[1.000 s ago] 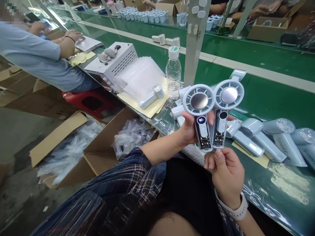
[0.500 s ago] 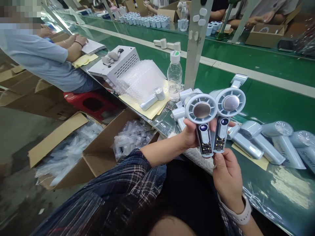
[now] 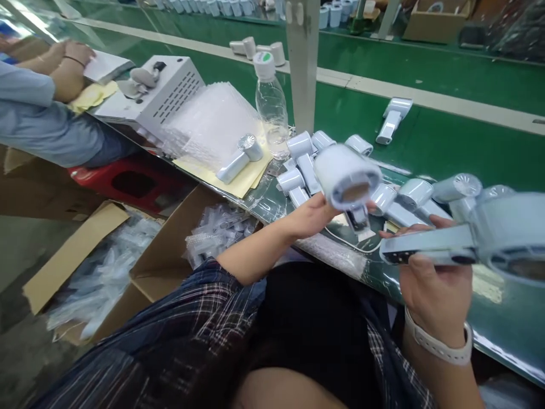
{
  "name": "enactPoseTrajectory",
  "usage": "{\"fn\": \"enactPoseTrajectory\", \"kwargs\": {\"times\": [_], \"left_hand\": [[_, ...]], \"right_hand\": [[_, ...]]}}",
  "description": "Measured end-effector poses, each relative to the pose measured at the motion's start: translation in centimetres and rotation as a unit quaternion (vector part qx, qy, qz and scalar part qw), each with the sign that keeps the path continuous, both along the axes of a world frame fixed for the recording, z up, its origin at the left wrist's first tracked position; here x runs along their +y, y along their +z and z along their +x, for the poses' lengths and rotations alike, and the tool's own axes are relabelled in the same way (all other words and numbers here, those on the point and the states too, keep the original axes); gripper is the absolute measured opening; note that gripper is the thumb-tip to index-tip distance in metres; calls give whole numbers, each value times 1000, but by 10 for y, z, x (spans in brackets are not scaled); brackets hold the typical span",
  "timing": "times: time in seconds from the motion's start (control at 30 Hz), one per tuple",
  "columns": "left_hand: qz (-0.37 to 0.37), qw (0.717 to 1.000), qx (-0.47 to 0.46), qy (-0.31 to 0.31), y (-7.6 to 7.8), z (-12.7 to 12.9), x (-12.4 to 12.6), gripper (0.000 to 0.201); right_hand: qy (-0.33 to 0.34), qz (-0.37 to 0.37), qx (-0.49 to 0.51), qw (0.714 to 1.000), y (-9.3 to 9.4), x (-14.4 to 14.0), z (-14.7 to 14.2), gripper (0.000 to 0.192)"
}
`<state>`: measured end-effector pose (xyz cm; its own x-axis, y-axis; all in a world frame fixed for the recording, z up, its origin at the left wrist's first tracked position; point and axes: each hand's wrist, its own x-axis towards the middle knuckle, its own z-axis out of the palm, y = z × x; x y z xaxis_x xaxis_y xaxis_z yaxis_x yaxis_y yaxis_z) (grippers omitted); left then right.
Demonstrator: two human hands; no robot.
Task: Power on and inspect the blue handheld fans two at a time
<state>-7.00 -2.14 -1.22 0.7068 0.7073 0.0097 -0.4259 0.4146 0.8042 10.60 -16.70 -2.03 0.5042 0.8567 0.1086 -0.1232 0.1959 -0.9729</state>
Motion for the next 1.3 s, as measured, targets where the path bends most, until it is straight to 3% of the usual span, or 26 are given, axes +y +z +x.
{"fn": "enactPoseTrajectory", "kwargs": {"times": [0.1,0.2,0.3,0.5,0.7,0.87,1.13,1.3], "left_hand": [[1,1000,-10,-25,-9,9,-7,69],[-1,998,-16,-57,-7,14,-19,76],[24,997,-25,-68,-3,15,-26,70],[61,994,-20,-93,-5,12,-21,66],[77,994,15,-77,-12,5,-15,68],[87,992,6,-88,-20,5,-14,68],[72,992,-12,-104,-13,6,-16,66],[47,996,7,-76,-21,12,-14,63]], "right_hand": [[-22,-11,95,995,1,4,3,53],[-5,-39,129,991,0,2,5,43],[15,-35,144,989,-1,-2,2,42],[46,-46,111,992,-4,-3,-3,51],[53,-54,97,992,-11,4,-7,30],[78,-59,115,989,-13,4,-9,27],[74,-35,72,994,-10,3,-9,24],[40,-55,96,993,-13,5,-12,27]]}}
